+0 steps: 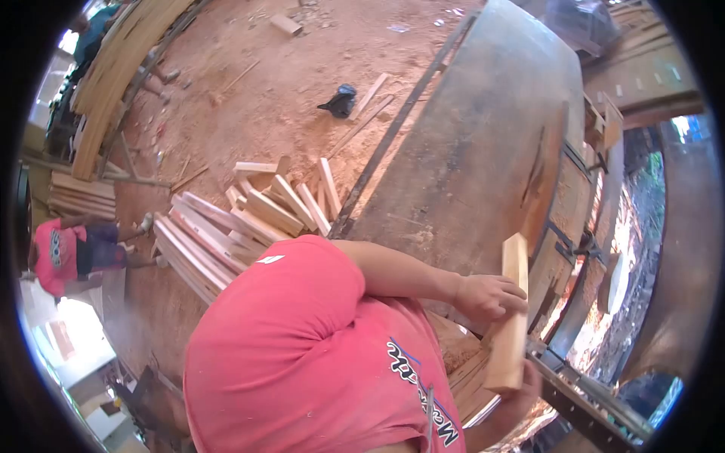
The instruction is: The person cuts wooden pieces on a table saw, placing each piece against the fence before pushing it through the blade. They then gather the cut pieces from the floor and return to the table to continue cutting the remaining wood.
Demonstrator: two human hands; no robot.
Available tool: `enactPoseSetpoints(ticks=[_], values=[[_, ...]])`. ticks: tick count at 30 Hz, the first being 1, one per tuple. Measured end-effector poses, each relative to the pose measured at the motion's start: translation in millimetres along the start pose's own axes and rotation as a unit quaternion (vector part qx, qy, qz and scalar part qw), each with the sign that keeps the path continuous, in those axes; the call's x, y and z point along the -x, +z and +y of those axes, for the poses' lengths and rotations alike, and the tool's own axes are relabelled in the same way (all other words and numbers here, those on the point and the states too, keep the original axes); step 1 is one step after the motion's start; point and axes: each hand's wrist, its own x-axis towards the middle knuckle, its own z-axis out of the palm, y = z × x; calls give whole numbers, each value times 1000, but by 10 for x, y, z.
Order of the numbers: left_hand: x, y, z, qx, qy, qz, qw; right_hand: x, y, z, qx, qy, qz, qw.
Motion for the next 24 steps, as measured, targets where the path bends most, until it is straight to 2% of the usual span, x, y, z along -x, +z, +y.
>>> enactPoseSetpoints(ticks=[1, 2, 3, 4, 5, 7, 8, 9, 11, 13, 14, 16, 17, 19, 23, 24], values=[[-222, -132, 170, 13, 15, -2, 1000, 63, -24, -56, -261, -40, 93, 960], [-416, -360, 370, 99, -111, 20, 989, -54, -167, 109, -215, -66, 97, 970], [-541, -466, 471, 187, -233, 29, 954, -178, -290, 338, -167, -88, 110, 976], [-516, -304, 391, 431, -275, 109, 852, -192, -238, 372, -51, -33, 83, 995], [-482, -106, 282, 640, -312, 168, 681, -272, 130, 361, 7, -101, 29, 994], [-393, -237, 204, 364, -380, 138, 839, -290, 511, 768, 211, -10, 30, 977], [-342, -150, 113, 420, -441, 207, 766, -301, 661, 1090, 294, -111, 21, 949], [-222, -137, -32, 366, -518, 177, 753, -295, 898, 1006, 287, -7, 24, 957], [37, -95, -283, 296, -635, 129, 702, -367, 1149, 1005, 145, -22, 36, 989], [178, -55, -381, 233, -640, 123, 722, -479, 1169, 1094, 151, -11, 37, 988], [221, -37, -433, 236, -646, 119, 716, -532, 1184, 1121, 152, -5, 36, 988], [252, 28, -522, 132, -638, 88, 753, -628, 1112, 1014, 175, 21, 17, 984], [255, 49, -520, 140, -643, 77, 749, -674, 1019, 1048, 175, 35, 22, 984], [237, 53, -527, -90, -501, -34, 860, -699, 819, 1124, 84, 79, 30, 993], [337, 179, -654, -51, -485, 6, 873, -485, 772, 1006, 60, 83, 17, 995], [280, 111, -609, -22, -511, 1, 859, -399, 895, 883, 182, 70, 8, 981]])
